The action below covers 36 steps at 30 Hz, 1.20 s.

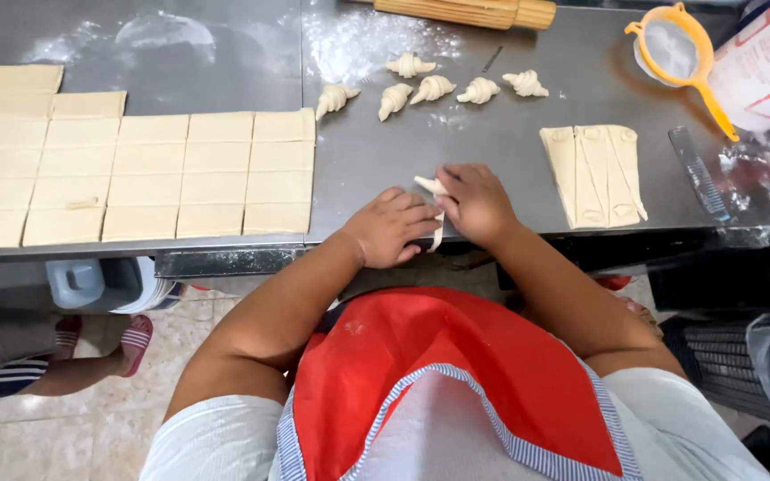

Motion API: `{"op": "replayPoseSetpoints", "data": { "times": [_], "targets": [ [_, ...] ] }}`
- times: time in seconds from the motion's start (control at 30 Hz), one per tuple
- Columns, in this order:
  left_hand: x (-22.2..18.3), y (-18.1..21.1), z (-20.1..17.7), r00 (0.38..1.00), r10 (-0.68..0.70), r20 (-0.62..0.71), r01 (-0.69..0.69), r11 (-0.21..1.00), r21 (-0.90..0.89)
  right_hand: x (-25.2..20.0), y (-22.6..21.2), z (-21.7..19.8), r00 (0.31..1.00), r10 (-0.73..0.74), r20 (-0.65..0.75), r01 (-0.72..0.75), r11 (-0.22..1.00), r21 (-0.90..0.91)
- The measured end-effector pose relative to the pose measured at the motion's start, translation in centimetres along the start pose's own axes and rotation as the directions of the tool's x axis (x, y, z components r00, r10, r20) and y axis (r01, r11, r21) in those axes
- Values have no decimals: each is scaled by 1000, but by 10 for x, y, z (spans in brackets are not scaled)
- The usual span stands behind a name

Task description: Shaping pre-cut dough squares into croissant-like pastries on a metal work surface

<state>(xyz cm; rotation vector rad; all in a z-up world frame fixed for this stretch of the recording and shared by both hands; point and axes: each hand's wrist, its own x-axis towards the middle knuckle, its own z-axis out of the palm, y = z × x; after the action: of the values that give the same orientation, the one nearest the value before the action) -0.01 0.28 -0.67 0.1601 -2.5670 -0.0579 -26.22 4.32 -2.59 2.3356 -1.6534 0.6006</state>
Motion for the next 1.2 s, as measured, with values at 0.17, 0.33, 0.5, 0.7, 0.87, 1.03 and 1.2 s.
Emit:
{"op": "replayPoseSetpoints", "data": {
  "times": [0.17, 0.33, 0.5, 0.7, 0.87, 1.03, 1.2],
  "targets": [
    [-4, 0, 0, 997, 71, -7, -71, 997, 28, 0, -3, -16, 992, 19, 127, -32, 995, 100],
    [-2, 0, -3, 985, 147, -92, -145, 989, 23, 7, -8, -19, 964, 142, 225, -160, 985, 63],
    [0, 0, -2, 979, 154, -134, -151, 988, 32, 42, -10, -39, 916, 199, 349, -281, 939, 200],
    [5, 2, -4, 992, 97, -80, -92, 994, 63, 83, 33, -22, 908, 269, 321, -346, 914, 212],
    [9, 5, -11, 997, 48, -63, -41, 993, 107, 87, 31, -36, 914, 183, 361, -289, 920, 264],
    [6, 4, -1, 996, 47, -77, -40, 995, 93, 86, 32, -34, 900, 197, 389, -304, 922, 238],
    [3, 2, 7, 998, 44, -54, -39, 995, 95, 99, 88, 10, 961, 199, 191, -230, 960, 157]
  ]
}}
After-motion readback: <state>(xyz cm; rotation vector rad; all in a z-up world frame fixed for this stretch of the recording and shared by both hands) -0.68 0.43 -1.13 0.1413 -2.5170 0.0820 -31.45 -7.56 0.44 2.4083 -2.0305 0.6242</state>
